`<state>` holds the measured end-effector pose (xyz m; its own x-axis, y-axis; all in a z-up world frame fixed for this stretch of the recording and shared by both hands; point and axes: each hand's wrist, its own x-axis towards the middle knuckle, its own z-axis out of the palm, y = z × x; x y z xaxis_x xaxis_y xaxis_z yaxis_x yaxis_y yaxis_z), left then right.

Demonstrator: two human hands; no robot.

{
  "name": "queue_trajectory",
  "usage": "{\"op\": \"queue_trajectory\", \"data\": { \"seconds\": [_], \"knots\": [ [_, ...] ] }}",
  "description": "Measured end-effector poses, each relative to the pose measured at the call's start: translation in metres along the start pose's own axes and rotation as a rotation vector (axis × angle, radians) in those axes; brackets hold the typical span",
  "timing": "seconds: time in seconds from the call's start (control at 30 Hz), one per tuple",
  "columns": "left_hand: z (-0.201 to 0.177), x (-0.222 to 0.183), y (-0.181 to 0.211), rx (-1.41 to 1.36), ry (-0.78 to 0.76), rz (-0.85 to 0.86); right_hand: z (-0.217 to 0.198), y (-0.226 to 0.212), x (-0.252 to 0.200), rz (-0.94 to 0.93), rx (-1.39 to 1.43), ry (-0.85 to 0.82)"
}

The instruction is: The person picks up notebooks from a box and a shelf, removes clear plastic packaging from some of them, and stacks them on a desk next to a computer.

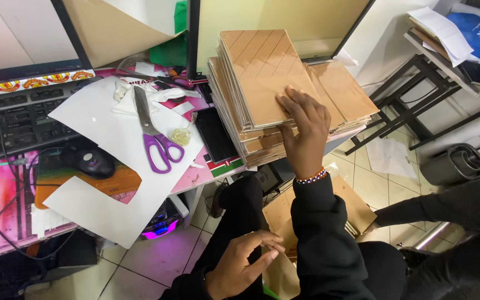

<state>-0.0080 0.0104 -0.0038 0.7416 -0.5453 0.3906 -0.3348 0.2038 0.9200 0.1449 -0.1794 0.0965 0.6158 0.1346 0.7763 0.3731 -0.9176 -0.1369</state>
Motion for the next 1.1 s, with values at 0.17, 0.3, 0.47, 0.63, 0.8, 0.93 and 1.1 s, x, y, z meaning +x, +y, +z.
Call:
{"op": "queue_trajectory", "data": {
  "seconds": [0.17,0.3,0.47,0.63,0.8,0.93,1.1],
  "knots": [
    [0.006,-0.007,0.004,-0.011,-0.011,0.093,-0.001,0.003,0.0,-0.018,0.033,0.021],
    [0.006,-0.01,0.016,0.001,0.015,0.017,-0.003,0.003,0.0,-0.009,0.038,-0.006],
    [0.015,-0.005,0.006,0.038,0.087,0.018,0.0,0.006,0.0,0.012,0.07,0.005],
    [0.027,0.0,0.018,0.069,0.118,-0.029,0.001,0.009,-0.002,-0.017,0.066,0.033],
    [0.031,0.01,0.023,0.16,0.219,-0.052,0.003,0.013,0.001,-0.08,0.084,0.078],
    [0.036,0.019,0.018,0.181,0.332,-0.122,0.006,0.018,-0.001,-0.093,0.113,0.165],
    [0.041,0.053,0.012,0.214,0.288,-0.133,-0.041,0.017,-0.017,-0.148,0.181,0.242]
  ]
}}
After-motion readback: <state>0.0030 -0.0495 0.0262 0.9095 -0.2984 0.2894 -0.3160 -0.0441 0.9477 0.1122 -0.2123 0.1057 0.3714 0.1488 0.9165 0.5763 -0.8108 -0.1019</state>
